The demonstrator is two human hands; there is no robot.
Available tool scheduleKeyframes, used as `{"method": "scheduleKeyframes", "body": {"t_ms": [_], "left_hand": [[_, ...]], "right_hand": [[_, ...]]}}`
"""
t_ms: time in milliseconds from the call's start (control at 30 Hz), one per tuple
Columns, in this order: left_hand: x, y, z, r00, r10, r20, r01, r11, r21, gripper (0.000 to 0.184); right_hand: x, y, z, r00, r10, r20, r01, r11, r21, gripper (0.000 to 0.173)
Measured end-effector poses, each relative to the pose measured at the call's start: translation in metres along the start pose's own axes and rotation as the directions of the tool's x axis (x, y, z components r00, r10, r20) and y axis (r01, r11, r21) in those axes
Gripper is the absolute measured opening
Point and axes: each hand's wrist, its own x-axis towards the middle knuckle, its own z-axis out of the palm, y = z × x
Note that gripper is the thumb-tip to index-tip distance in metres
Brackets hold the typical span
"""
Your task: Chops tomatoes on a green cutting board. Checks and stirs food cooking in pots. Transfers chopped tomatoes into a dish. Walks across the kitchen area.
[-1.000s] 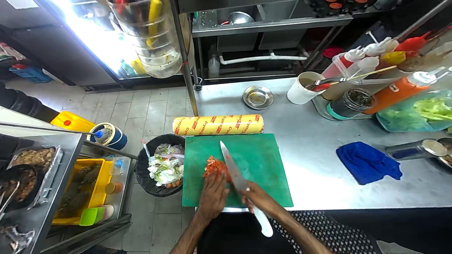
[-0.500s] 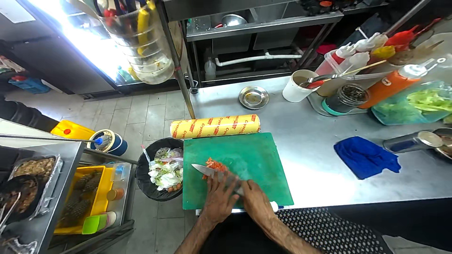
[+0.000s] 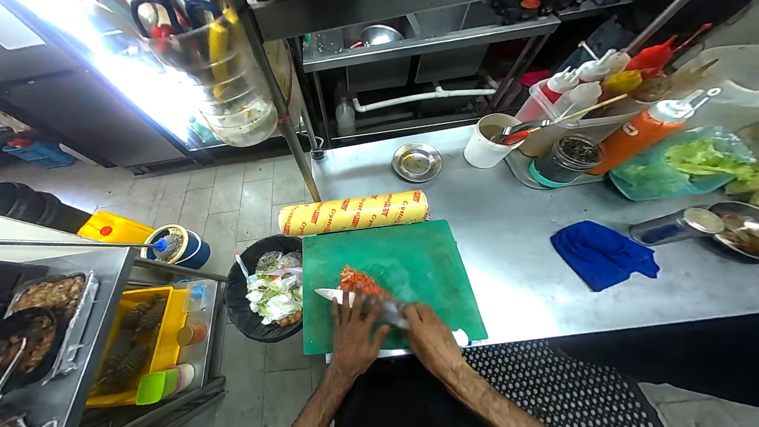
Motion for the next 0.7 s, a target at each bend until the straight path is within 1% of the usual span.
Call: {"method": "scheduleKeyframes", "body": {"t_ms": [67,200,300,400,533,600,700], "left_hand": [[0.000,-0.006,0.000,1.000,-0.020,0.002,0.020,1.000,0.013,0.062],[0.005,-0.012,-0.002,0.999,-0.032,-0.019,0.032,0.999,0.024,0.064],[0.011,-0.013,-0.003,0.998,-0.062,-0.016,0.062,0.998,0.020,0.065],[0.016,-0.016,0.002,0.996,-0.089,-0.023,0.089,0.996,-0.005,0.065],[0.021,-0.025,0.011,0.992,-0.120,-0.042,0.119,0.992,-0.030,0.066],[0.023,-0.030,0.013,0.987,-0.152,-0.060,0.146,0.986,-0.081,0.067],[0.031,-0.031,0.000,0.970,-0.193,-0.145,0.152,0.955,-0.255,0.061]], "right_hand": [[-0.003,0.006,-0.004,1.000,0.012,0.005,-0.012,1.000,0.011,0.025],[-0.016,0.022,-0.014,0.999,0.014,-0.032,-0.014,1.000,-0.001,0.023],[-0.031,0.039,-0.028,0.997,0.030,-0.071,-0.028,0.999,0.022,0.030],[-0.048,0.057,-0.046,0.994,0.064,-0.088,-0.061,0.998,0.027,0.033],[-0.070,0.085,-0.060,0.980,0.077,-0.183,-0.078,0.997,0.001,0.030],[-0.076,0.097,-0.059,0.967,0.108,-0.231,-0.111,0.994,0.001,0.031],[-0.073,0.100,-0.057,0.947,0.208,-0.245,-0.197,0.978,0.069,0.031]]}}
